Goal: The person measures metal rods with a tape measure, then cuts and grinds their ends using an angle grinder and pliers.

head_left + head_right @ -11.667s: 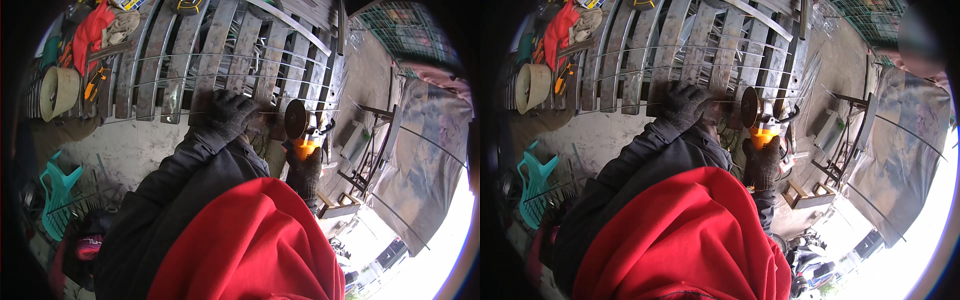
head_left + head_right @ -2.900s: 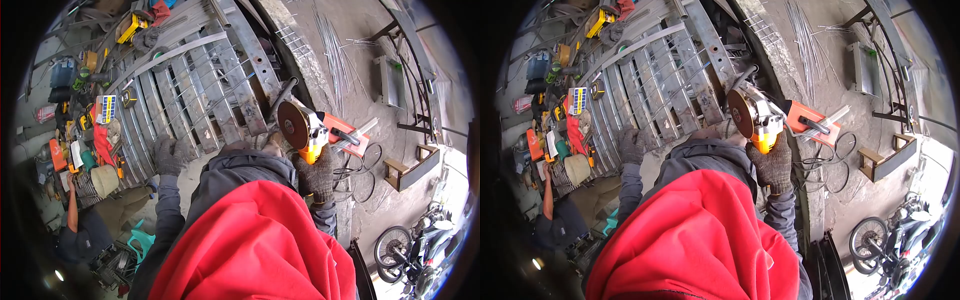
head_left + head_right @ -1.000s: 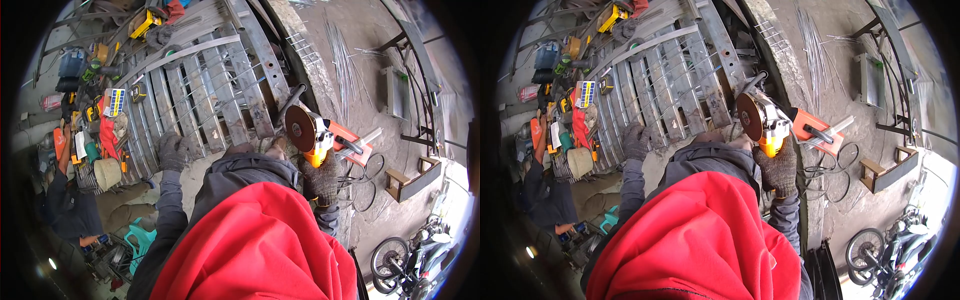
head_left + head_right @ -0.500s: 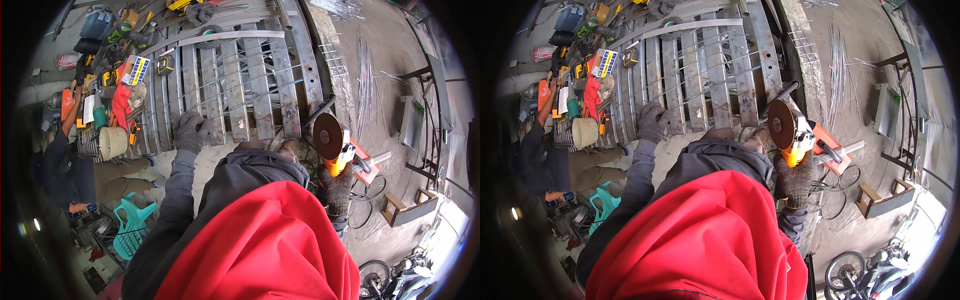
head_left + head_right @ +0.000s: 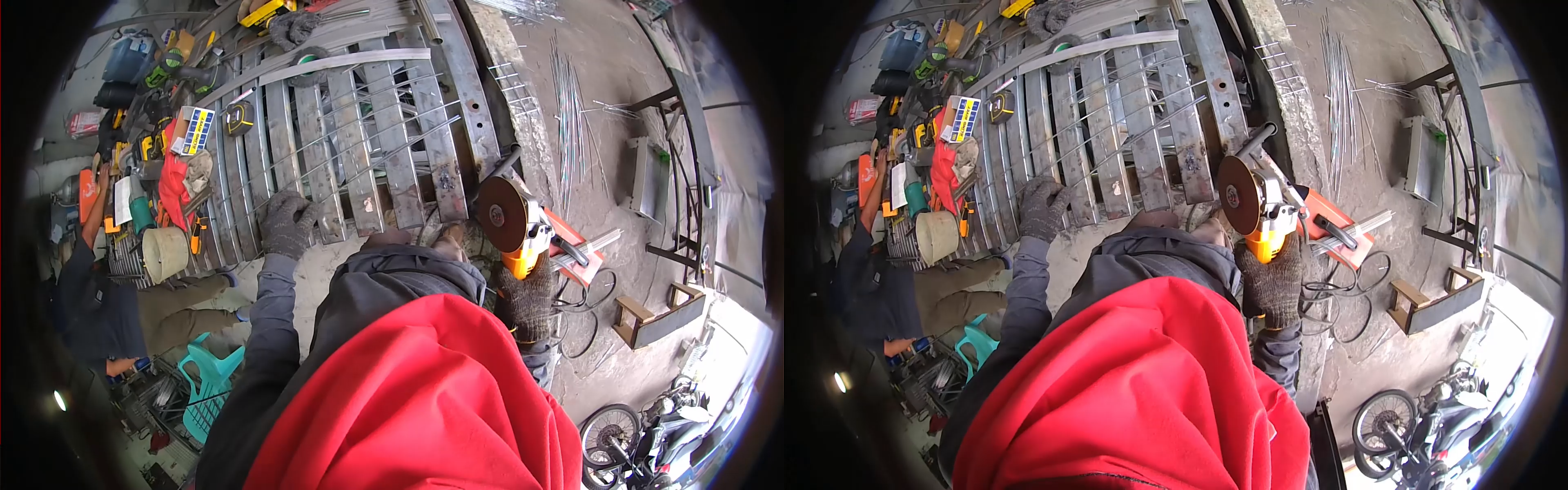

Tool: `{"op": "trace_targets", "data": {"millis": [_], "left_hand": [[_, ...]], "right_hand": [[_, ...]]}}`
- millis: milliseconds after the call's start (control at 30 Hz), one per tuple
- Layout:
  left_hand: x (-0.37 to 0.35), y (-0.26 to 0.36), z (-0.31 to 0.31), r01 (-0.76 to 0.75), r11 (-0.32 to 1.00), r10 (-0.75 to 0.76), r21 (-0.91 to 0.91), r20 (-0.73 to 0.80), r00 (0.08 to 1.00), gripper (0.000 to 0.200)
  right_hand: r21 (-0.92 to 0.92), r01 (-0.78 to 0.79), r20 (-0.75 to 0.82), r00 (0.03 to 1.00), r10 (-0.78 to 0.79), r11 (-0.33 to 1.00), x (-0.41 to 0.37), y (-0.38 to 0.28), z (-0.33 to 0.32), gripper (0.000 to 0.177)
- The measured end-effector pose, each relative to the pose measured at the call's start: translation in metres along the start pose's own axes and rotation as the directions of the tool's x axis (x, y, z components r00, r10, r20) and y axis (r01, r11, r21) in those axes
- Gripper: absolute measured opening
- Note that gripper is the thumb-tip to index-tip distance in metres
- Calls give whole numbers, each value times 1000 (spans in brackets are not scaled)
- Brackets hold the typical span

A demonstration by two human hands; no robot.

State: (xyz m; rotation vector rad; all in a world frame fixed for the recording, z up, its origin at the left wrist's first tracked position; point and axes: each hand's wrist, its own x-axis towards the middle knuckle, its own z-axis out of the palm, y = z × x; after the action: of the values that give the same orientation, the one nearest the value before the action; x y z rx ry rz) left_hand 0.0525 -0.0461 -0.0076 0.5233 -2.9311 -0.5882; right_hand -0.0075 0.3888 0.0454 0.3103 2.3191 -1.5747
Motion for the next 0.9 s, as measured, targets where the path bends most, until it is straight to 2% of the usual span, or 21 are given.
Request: {"op": "trace_targets", "data": {"millis": [67,167,267,333,367,433,567,667,733,900], "left_hand": [[1,-1,0,-6,1000,6,-11,15,1000,23],[2,-1,-2,-15,999,15,-39,10,1000,23],[3,1,-3,-35,999,36,-30,11,999,24],[4,5,-6,58,998,-60,29,81,995,26],[4,5,-6,56,998,-58,30,82,995,26],[4,3,-4,-10,1000,10,2,40,999,24],[5,0,-3,-48,998,47,48,30,998,23],[7,2,-6,-32,999,30,25,65,997,24],[6,1,-8,34,999,-40,41,137,990,28],[4,0,-6,-4,1000,2,20,73,997,26]], "right_hand": [[-55,76,-31,996,-78,996,1,7,1,66],[-27,91,-52,994,-93,995,0,11,2,66],[7,58,-44,997,-57,998,0,15,2,66],[-6,68,-41,997,-68,998,0,11,0,65],[-21,80,-36,996,-81,997,0,9,-1,65],[5,48,-34,998,-48,999,0,11,-2,64],[41,21,-35,999,-20,999,1,8,-3,62],[46,13,-29,1000,-11,999,3,9,-4,62],[58,-2,-29,1000,3,998,4,10,-4,62],[32,16,-37,999,-15,999,5,13,-5,63]]}}
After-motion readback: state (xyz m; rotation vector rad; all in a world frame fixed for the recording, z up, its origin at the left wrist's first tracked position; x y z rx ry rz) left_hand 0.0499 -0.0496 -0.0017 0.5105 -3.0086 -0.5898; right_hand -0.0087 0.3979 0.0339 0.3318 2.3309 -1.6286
